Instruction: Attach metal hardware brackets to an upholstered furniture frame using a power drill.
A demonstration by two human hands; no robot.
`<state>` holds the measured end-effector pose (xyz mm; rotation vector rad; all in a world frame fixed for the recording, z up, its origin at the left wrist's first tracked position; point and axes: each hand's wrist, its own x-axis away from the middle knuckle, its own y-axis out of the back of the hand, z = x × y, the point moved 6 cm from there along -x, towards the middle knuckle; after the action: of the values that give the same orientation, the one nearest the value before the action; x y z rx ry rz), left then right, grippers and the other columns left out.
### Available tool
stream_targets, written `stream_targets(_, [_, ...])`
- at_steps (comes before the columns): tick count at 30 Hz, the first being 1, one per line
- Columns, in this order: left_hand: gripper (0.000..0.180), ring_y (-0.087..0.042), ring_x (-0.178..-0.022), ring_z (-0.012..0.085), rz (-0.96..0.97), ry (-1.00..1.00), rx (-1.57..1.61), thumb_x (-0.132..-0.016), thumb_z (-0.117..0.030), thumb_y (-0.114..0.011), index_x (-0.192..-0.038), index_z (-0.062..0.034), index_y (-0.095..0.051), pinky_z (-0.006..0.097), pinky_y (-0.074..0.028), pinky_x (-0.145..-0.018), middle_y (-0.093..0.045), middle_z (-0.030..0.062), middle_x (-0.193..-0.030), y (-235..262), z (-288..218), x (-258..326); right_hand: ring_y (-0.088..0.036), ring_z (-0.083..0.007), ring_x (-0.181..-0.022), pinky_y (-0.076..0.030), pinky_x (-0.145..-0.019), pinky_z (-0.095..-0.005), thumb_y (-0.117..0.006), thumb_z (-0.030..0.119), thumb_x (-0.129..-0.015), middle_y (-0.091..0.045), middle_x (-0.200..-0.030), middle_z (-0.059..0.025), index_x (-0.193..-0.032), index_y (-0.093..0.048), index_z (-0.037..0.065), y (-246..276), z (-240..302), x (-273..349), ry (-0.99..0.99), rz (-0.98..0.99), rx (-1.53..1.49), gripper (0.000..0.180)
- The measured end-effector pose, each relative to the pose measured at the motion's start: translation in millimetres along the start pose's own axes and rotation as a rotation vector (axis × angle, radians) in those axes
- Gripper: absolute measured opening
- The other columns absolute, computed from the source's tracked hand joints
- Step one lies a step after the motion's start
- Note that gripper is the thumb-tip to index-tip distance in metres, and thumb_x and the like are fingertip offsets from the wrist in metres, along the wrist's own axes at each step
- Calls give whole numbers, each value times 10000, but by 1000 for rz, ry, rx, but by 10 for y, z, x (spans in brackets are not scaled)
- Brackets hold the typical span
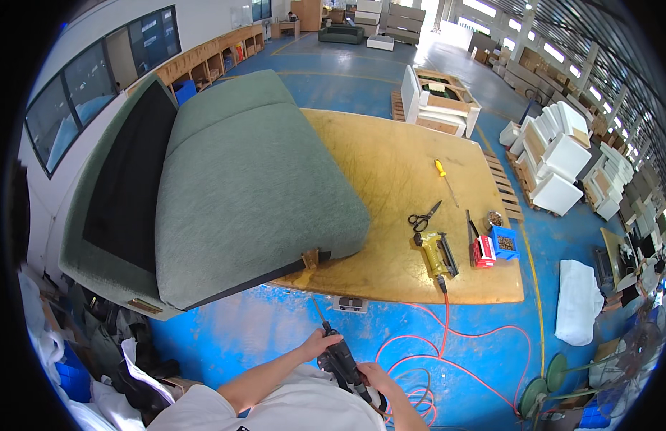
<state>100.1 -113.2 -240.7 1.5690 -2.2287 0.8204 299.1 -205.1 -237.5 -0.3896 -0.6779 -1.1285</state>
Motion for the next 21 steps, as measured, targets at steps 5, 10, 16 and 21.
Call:
stream_targets(5, [388,-620,-848,126,110,-146,-191,-873,-407,-785,-938,-32,-710,308,-500,-782,-701,51,-893,-11,-60,422,-429,-94,-464,-305,-449,-275,-493,295,-1043,-493,-563,23,-729,-614,69,-372,-183,162,-140,308,-384,405])
stream_targets(10, [390,-629,-796,134,38,-103,-240,-886,-425,-769,-889,-38,-720,320,-504,-763,-697,29,-833,149,177,1170,-595,-143,-889,-472,-741,-313,-623,327,-985,-630,-954,-129,-1149,-616,-5,-1028,153,576,314,143,-397,370])
stream_targets(16, [308,-630,-782,121,-63,162,-331,-957,-373,-693,-959,-67,-721,283,-491,-722,-682,20,-803,731,569,1955,-599,-161,-662,-489,-565,-297,-758,219,-872,-642,-915,-95,-1392,-467,44,-1923,-150,776,252,133,-354,621])
stream_targets(21, [215,-684,-948,193,-252,-143,71,-1020,-183,-597,-1075,11,-671,312,-565,-858,-695,97,-988,1805,519,2502,-602,-182,-566,-484,-480,-318,-664,105,-887,-649,-831,-110,-1453,-421,63,-2269,-340,924,220,161,-511,617])
